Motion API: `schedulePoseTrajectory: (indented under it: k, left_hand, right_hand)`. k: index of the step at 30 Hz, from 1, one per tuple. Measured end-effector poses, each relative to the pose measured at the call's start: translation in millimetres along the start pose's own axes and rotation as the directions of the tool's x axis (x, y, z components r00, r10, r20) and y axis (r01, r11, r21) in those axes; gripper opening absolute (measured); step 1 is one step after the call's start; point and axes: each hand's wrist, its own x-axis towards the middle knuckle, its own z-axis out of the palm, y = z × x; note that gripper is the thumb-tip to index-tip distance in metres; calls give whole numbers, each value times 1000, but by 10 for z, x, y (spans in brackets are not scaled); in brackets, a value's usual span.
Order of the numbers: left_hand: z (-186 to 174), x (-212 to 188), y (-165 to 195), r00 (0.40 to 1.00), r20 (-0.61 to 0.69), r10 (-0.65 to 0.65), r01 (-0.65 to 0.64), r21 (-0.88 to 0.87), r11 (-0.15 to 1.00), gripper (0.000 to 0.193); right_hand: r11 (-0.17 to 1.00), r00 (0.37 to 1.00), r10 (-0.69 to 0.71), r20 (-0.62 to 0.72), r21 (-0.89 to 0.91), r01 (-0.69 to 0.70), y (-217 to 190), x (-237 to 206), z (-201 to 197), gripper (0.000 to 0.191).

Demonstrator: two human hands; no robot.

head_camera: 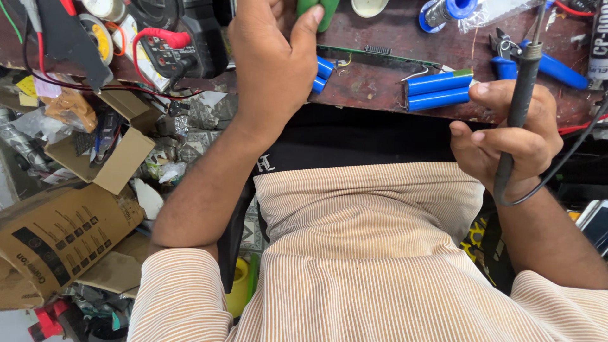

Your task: The person solders wires onto cylindrical lithium-ion battery cells at a workbench, holding a cell in one hand and a soldering iron in the other. They position cells against a battery pack, apply solder to the cell terminals, and reposition the cells and iron repeatedly while working on the connections.

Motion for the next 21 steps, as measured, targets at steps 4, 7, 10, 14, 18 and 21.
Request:
schedulePoseTrajectory:
  k: [4,7,10,14,18,21]
  left_hand:
    - [-9,46,70,998,-39,54,-49,133,990,18]
    - [-14,76,91,992,-54,114,-87,366,927,22]
    - [-59,67,83,941,-1,337,-279,560,780,26]
    - [-65,13,134,964,37,263,-218,680,701,26]
    - [-40,-76,353,908,109,405,-331,779,532,23]
    - [74,-261,547,895,333,298,-445,611,654,17]
  right_hand:
    - [1000,1000,19,4,-6,-19,-26,24,1,37]
    - [1000,1000,0,3,-11,0,-42,77,19,38]
    - [999,1000,-19,13,-29,19,-61,169,38,43]
    - [999,999,-8,43,-31,10,-97,301,87,47]
    - [995,994,-90,56,-36,92,-94,350,127,48]
    - [984,983,-164,85,-56,169,-57,305,137,49]
